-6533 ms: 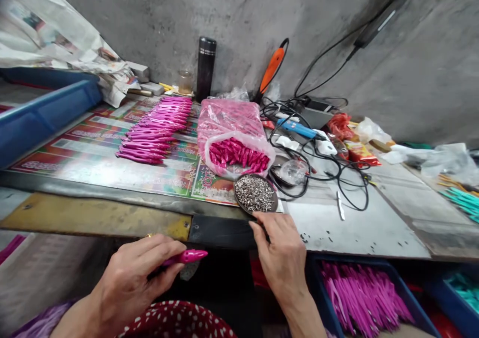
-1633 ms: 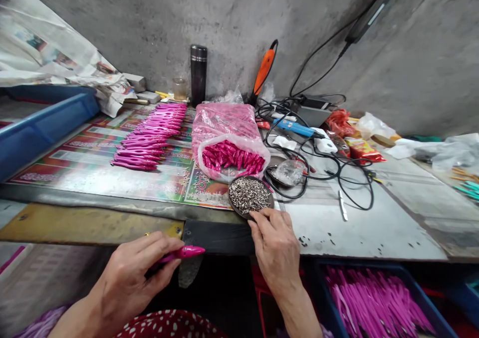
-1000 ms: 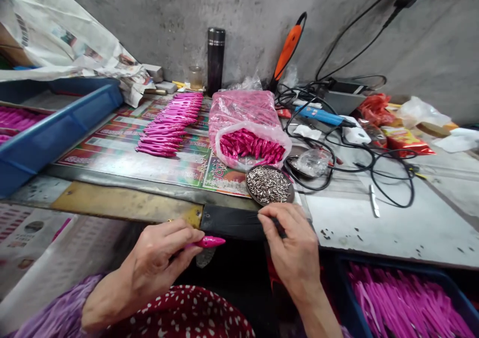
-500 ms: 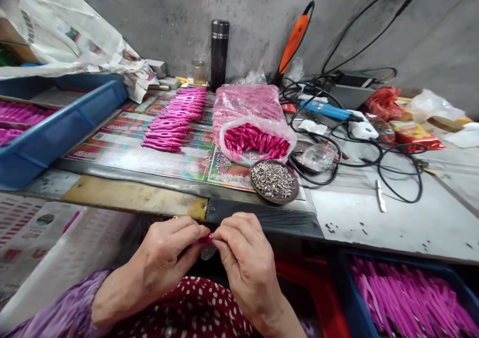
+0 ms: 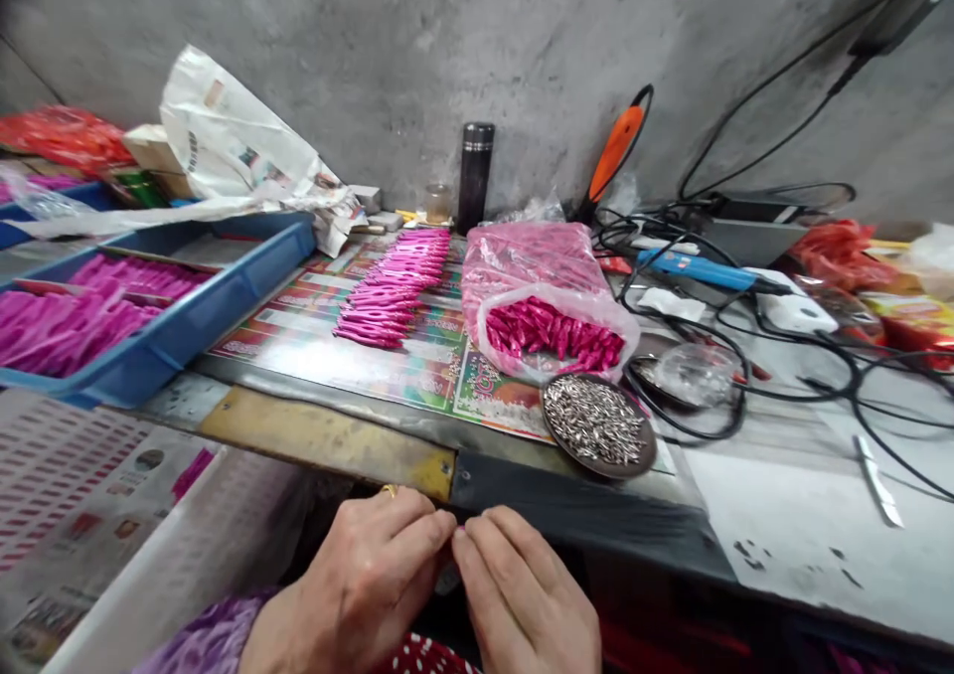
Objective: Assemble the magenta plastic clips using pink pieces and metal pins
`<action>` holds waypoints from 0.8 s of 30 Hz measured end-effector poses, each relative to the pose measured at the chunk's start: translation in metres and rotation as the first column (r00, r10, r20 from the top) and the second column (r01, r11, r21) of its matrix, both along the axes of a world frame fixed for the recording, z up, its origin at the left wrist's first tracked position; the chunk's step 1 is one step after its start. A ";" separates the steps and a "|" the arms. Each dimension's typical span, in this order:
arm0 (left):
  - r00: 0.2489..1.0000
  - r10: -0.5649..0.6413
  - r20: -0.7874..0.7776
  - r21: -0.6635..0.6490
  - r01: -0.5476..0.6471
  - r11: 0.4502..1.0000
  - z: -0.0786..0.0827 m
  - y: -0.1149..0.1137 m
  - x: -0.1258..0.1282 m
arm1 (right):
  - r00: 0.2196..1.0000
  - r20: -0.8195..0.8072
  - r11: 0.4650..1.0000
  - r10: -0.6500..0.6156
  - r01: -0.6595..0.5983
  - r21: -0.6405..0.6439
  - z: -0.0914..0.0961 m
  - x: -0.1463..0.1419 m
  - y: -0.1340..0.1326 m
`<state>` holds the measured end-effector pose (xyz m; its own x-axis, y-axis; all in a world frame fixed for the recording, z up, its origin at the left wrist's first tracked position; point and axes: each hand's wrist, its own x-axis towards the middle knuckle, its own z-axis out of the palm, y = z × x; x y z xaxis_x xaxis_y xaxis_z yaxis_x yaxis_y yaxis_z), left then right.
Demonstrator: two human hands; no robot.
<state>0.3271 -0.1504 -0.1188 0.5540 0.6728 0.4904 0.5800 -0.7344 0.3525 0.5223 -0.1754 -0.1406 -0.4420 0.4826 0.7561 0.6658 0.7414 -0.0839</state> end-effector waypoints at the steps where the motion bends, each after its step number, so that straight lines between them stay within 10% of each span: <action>1: 1.000 0.006 -0.002 0.015 -0.006 1.000 0.000 0.001 0.000 | 1.000 0.014 1.000 0.004 -0.004 0.015 -0.005 0.002 0.001; 6: 1.000 0.029 0.003 0.078 -0.029 0.997 -0.002 0.005 0.000 | 0.993 -0.120 1.000 0.017 -0.017 -0.003 -0.017 -0.002 0.007; 10: 1.000 0.018 0.020 0.020 -0.018 1.000 0.000 0.002 0.002 | 0.926 -0.366 0.959 -0.089 -0.020 -0.284 -0.002 -0.016 0.005; 12: 0.999 0.014 0.051 0.017 -0.015 1.000 0.002 0.001 0.002 | 0.838 -0.506 0.852 -0.203 -0.103 -0.513 0.007 -0.022 0.004; 16: 0.995 0.014 0.097 0.064 -0.020 0.998 0.002 0.001 0.002 | 0.635 -0.591 0.380 -0.497 -0.453 -0.806 0.017 -0.028 0.004; 18: 0.994 0.010 0.107 0.080 -0.019 0.997 0.001 0.002 0.002 | 0.608 -0.581 0.231 -0.541 -0.556 -0.798 0.020 -0.027 0.005; 24: 0.996 -0.011 0.083 0.079 0.004 0.997 0.001 0.005 0.001 | 0.641 -0.564 0.226 -0.521 -0.533 -0.815 0.017 -0.026 0.007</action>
<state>0.3277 -0.1453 -0.1174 0.5136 0.6262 0.5867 0.5456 -0.7660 0.3400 0.4968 -0.1689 -0.1233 -0.1235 0.9617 -0.2447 -0.0151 -0.2484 -0.9685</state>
